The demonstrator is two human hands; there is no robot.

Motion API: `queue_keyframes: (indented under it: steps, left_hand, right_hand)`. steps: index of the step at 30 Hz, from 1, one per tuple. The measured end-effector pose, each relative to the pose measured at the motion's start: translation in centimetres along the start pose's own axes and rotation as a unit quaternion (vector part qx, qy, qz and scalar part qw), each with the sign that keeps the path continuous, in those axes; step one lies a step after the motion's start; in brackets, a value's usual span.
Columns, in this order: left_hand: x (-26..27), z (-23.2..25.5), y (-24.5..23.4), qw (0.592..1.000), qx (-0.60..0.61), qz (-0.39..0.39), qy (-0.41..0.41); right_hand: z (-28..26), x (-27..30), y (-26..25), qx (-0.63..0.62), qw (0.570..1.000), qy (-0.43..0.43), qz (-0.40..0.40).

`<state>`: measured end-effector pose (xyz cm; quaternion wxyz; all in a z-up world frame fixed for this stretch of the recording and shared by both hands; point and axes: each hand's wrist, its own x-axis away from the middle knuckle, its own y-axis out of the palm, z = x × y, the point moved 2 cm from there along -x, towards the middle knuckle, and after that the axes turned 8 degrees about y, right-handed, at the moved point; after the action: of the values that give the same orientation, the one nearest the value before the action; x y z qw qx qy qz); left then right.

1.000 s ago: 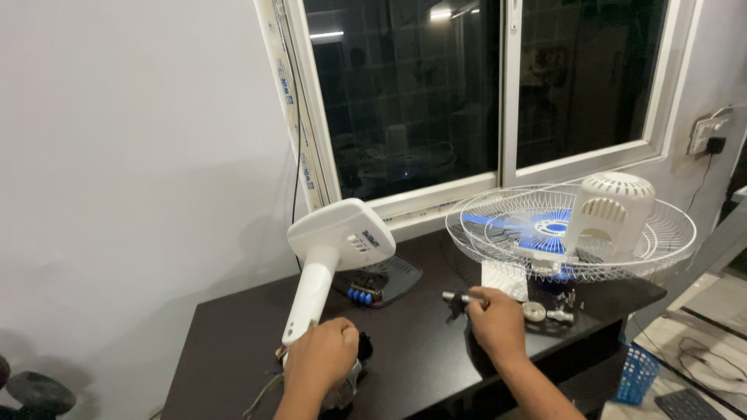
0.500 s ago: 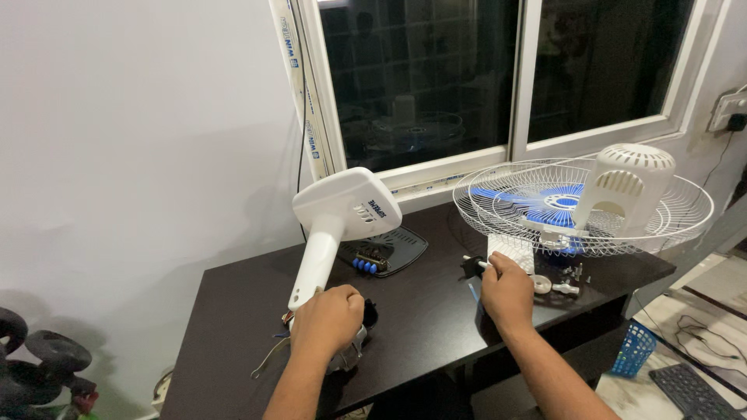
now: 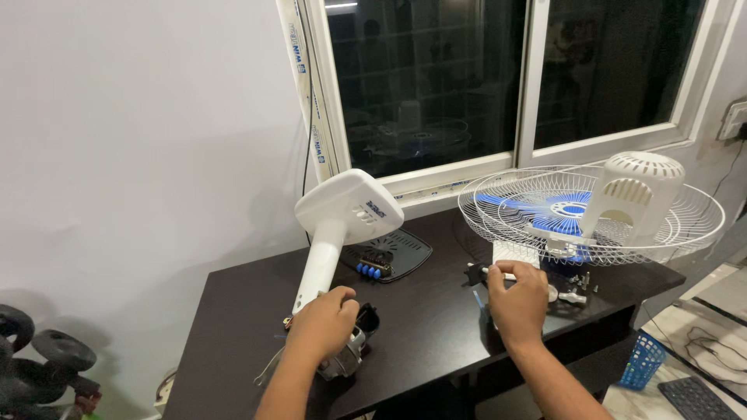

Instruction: The person assembles a small electric fan on a desk. They use a screwdriver to tighten screws on the motor housing, then place a capacitor into the fan's back casing and secure it with screws.

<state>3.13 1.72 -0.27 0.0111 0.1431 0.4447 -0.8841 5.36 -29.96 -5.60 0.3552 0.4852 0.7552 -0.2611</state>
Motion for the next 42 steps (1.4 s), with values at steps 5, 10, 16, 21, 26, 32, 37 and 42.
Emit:
queue_keyframes:
  steps: [5,10,16,21,26,32,37,42]
  left_hand:
    - [-0.3,-0.5,0.4,0.998,-0.035,0.02,0.04]
    - [-1.3,-1.2,0.7,0.996,-0.041,0.037,0.068]
    - [-1.4,-1.8,1.3,0.995,-0.029,0.044,0.079]
    - [-1.0,-1.3,1.0,0.994,-0.028,0.05,0.091]
    - [-0.9,-1.1,0.8,0.993,-0.031,0.058,0.096]
    - [-0.4,-1.0,0.5,0.995,-0.03,0.044,0.079]
    - [-0.4,-0.5,0.6,0.999,-0.024,0.015,0.038]
    - [-0.3,-0.4,0.9,0.997,-0.047,0.021,0.054]
  right_hand:
    - [0.8,-0.1,0.8,0.031,0.996,0.054,-0.063]
    - [1.4,-0.2,1.1,0.016,0.996,0.049,-0.07]
    - [2.8,0.0,1.2,0.018,0.999,0.039,-0.019]
    - [2.5,-0.1,0.8,-0.048,0.996,0.073,-0.002]
    - [3.1,-0.5,0.7,-0.098,0.987,0.13,-0.003]
    - [3.9,-0.3,0.6,-0.189,0.971,0.148,0.014]
    - [4.1,0.2,-0.6,-0.231,0.962,0.142,-0.03]
    - [4.2,1.6,-2.8,-0.277,0.939,0.156,-0.129]
